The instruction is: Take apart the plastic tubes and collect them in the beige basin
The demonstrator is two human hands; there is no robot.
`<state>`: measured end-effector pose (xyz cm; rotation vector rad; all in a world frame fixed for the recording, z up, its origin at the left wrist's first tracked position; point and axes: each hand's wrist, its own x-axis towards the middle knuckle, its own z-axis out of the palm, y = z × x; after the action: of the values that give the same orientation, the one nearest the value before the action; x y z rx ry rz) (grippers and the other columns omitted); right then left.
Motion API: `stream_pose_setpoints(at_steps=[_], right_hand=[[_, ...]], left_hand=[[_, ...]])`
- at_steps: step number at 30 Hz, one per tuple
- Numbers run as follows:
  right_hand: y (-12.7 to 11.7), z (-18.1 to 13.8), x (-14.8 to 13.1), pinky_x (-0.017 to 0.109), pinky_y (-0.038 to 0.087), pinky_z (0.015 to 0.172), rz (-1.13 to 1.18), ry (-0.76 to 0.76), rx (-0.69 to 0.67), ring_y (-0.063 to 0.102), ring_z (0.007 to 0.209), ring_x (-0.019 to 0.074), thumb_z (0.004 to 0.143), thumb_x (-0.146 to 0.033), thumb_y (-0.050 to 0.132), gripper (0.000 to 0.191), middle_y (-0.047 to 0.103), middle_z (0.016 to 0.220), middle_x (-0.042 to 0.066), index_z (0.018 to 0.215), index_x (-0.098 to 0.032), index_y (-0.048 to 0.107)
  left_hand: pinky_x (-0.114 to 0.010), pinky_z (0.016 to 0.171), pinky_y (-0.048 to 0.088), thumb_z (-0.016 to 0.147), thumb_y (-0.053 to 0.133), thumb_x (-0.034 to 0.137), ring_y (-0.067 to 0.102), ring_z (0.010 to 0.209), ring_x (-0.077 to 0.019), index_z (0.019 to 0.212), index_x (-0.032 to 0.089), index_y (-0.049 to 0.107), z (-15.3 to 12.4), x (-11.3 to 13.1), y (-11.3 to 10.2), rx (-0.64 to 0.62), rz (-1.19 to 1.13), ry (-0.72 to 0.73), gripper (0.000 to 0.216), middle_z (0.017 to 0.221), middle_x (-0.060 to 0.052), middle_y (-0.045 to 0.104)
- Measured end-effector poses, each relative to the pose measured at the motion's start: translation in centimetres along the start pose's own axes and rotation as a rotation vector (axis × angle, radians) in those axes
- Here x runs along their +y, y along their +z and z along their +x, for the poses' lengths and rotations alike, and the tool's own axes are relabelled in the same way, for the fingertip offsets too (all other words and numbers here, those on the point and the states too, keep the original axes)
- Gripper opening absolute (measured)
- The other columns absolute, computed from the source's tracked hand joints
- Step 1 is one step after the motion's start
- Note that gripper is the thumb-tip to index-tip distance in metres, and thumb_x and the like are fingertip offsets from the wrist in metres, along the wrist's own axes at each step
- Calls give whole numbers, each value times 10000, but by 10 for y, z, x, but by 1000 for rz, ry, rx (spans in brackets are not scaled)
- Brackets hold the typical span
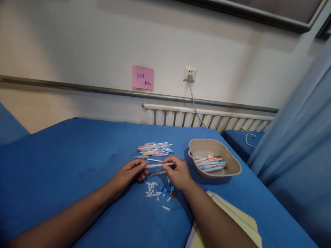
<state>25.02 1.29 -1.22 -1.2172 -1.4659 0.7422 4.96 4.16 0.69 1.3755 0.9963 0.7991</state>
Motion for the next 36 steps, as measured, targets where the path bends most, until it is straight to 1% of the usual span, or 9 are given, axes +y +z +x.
stream_pose_setpoints(at_steps=[8,13,15,18,20,22,25,29,36], right_hand=[[5,9,-2,219,439,547,234,20,84,522,582,112,676,-289,647,228,579,685,-18,871,-189,580],[3,12,-22,217,448,519,412,24,174,522,529,95,672,-358,667,320,584,698,-25,922,-199,546],[-14,17,-30,212,439,515,384,10,269,525,519,93,679,-377,660,301,590,670,-28,895,-191,561],[-62,28,-31,230,449,540,241,15,485,547,537,107,724,-405,592,328,612,687,-14,964,-184,558],[-101,34,-23,241,460,566,-94,125,656,583,587,127,763,-368,511,338,622,730,3,1038,-172,538],[-135,37,-10,264,461,602,-430,276,734,607,651,160,774,-301,450,349,629,747,27,1081,-156,528],[-167,37,11,312,443,684,-595,374,712,610,761,223,701,-222,489,285,641,757,73,953,-143,597],[-176,36,29,311,431,713,-758,465,569,616,824,250,681,-201,506,192,663,786,98,818,-162,635],[-177,36,45,317,424,740,-940,547,400,614,904,263,719,-251,536,292,654,966,167,966,-126,630]], left_hand=[[-180,496,356,642,726,355,486,529,-78,771,160,586,7,-3,-3,-15,7,89,272,629,43,564],[-214,558,410,586,759,344,538,623,-121,784,159,591,-3,9,5,-8,-13,92,319,689,15,589],[-234,572,432,603,741,366,562,665,-144,853,163,589,-5,12,7,-14,-22,72,356,755,-9,616],[-240,568,435,643,707,391,557,651,-139,895,161,582,-1,8,3,-11,20,55,363,746,-10,618],[-234,551,425,656,696,390,538,607,-125,890,156,578,4,2,-2,-7,51,44,351,681,10,595],[-233,538,421,668,680,396,536,595,-123,897,155,569,10,-5,-7,-3,45,31,351,676,13,595],[-233,533,419,681,662,408,536,591,-122,892,154,563,15,-13,-11,-24,56,34,345,685,6,608],[-231,533,411,705,641,400,526,569,-111,882,157,563,17,-17,-12,-78,103,60,311,692,3,620],[-235,561,419,698,637,381,531,584,-112,867,160,560,14,-13,-9,-77,106,53,288,712,-2,635]])
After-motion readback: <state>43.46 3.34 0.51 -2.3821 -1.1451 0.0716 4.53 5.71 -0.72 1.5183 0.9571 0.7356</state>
